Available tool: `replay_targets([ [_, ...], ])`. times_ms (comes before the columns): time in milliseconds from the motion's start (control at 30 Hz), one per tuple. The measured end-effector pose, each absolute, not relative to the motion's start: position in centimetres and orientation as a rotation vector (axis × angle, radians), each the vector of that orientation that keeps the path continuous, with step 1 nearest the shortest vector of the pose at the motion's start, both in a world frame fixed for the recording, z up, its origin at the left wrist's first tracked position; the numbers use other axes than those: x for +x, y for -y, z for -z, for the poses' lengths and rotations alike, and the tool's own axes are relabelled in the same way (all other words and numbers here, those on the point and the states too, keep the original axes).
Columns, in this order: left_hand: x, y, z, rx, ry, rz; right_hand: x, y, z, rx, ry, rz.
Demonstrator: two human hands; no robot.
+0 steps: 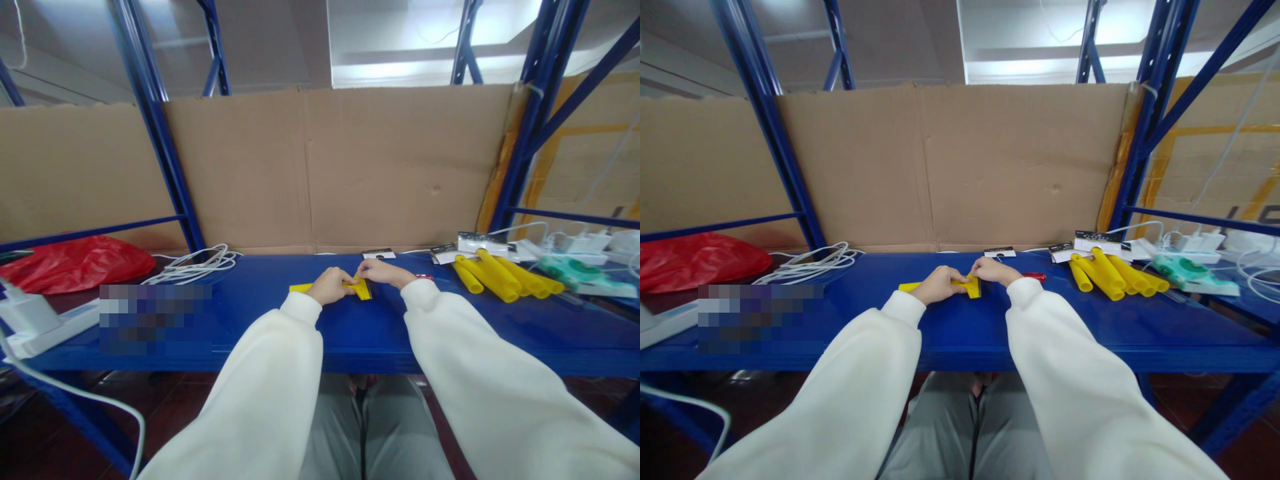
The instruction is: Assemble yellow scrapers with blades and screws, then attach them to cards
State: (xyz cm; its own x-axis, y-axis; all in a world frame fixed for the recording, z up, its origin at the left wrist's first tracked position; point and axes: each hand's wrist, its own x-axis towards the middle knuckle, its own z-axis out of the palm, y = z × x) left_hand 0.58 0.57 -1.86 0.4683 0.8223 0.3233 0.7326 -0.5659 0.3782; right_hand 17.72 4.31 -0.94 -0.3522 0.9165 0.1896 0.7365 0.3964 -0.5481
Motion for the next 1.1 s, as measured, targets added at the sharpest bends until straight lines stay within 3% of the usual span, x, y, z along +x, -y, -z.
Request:
replay_targets([
  [400, 0.6, -0.4, 1.7, 2.57, -1.432, -0.723, 17.1, -3.9, 1.7, -1.488, 1.97, -0.598],
  [1100, 0.4, -0.8, 2.1, 2.771, -1.278, -0.6, 18.9, -3.1, -0.3, -1.377, 2.45, -0.255],
])
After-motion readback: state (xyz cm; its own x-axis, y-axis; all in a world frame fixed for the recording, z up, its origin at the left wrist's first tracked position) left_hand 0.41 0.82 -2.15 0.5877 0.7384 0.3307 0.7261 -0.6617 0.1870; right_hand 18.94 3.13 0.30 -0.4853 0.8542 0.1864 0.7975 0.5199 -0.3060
